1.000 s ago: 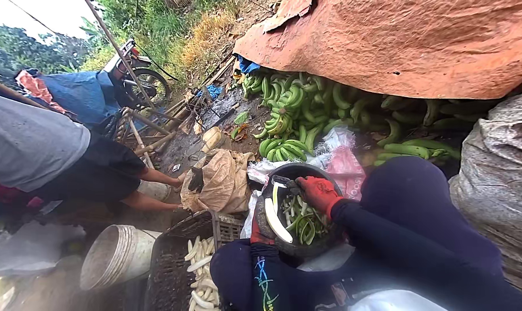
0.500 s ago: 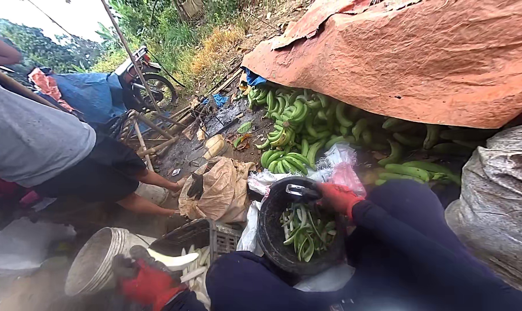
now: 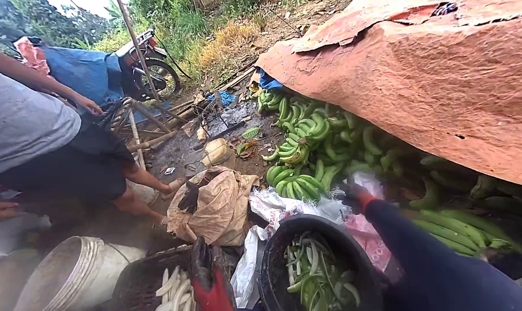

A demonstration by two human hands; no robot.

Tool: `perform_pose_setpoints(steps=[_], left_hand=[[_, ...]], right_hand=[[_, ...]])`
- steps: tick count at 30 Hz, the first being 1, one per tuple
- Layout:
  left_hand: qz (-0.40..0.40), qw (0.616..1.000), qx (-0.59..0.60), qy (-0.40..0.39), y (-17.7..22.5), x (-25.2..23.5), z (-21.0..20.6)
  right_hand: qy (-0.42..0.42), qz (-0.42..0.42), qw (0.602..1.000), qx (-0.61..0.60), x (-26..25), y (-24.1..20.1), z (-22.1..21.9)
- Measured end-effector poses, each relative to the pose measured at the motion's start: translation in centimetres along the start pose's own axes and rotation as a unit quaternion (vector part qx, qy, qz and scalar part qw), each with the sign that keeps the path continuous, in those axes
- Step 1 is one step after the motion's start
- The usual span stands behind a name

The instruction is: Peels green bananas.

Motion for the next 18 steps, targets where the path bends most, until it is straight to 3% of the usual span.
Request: perform_pose_setpoints(steps=[3,7,11,15,18], left_hand=[[0.047,0.999,0.009,-0.015,-0.8,-0.3,-0.3],[0.054,0.99,-0.116,-0.06,-2.1,0.0,-0.5],[0.083,0.993,-0.042,-0.078,-3.5,-0.4,-1.2],[0.09,0.991,-0.038,-0.096,-4.6,-0.1,-1.6],[0.011,0.992,0.017,-0.125,-4.5,-0.7,-2.8]], right_hand=[[-0.026,-0.007,1.0,-0.013,-4.2,0.0,-2.4],[-0.007,-0.001,0.998,0.054,-10.2,-0.1,-4.3],[-0.017,0.01,0.995,0.097,-14.7,0.4,-4.2],[-0.07,0.022,0.991,0.113,-15.9,0.7,-3.5],[-0.095,0.027,0.992,0.074,-13.5,0.1,-3.6]])
Point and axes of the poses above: each hand's wrist, its own x-axis away from the middle knuckle, its own z-axis out of the back of the hand, y = z × x, the point moved 7 cm from there along -x, towards the middle knuckle, and after that the axes turned 7 degrees about -z, right-handed, at the moved point
